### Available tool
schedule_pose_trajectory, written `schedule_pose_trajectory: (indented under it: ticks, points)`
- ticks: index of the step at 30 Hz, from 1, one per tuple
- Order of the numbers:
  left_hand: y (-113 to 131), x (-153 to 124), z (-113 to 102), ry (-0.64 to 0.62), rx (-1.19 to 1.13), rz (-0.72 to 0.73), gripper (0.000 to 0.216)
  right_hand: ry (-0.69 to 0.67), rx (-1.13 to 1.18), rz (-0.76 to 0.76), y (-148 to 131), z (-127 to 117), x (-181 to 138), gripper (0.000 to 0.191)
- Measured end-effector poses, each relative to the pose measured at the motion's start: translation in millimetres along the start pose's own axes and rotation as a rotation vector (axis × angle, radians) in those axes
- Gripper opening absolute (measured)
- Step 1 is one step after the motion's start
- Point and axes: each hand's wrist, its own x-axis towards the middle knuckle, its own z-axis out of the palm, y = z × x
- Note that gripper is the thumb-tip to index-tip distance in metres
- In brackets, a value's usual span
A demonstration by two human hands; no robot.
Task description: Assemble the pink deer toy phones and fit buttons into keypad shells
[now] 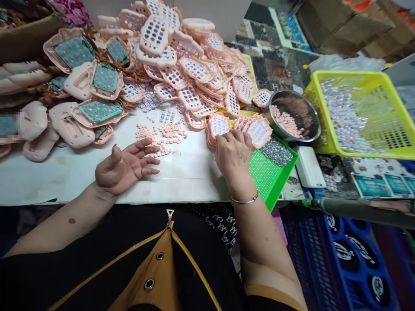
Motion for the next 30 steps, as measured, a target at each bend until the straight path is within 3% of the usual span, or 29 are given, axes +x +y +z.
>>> schedule_pose_trajectory:
  ticks: [2,7,11,14,17,20,23,26,30]
  points:
    - [0,0,1,0.012,-0.003,0.0,0.066,-0.034,-0.026,-0.01,-1,0,-1,0.029]
    - [0,-1,2,-0.007,-0.004,0.005,0.064,0.134,-0.033,-0.117,-30,-5,14,0.026]
    - [0,-3,-1,-0.046,-0.02,0.01,0.06,0.014,-0.042,-0.141,-48,16,51,0.025]
    - [-1,-5,-3,-0.054,-0.035,0.015,0.06,-0.063,-0.005,-0.168,-45,37,77,0.021]
    - [-3,-5,-5,-0.075,-0.055,0.014,0.056,0.071,0.063,-0.193,-37,45,98,0.024]
    - [-5,-4,-5,-0.092,-0.066,0.023,0.053,0.21,0.145,-0.118,-35,38,117,0.03]
    - [-6,-4,-6,-0.1,-0.069,0.039,0.053,0.302,0.324,0.019,-41,26,127,0.032]
    - [-6,-4,-7,-0.102,-0.066,0.053,0.051,0.374,0.695,0.159,-49,22,122,0.039]
    - [-4,-1,-9,-0.079,-0.065,0.055,0.05,0.27,1.266,0.362,-58,23,98,0.042]
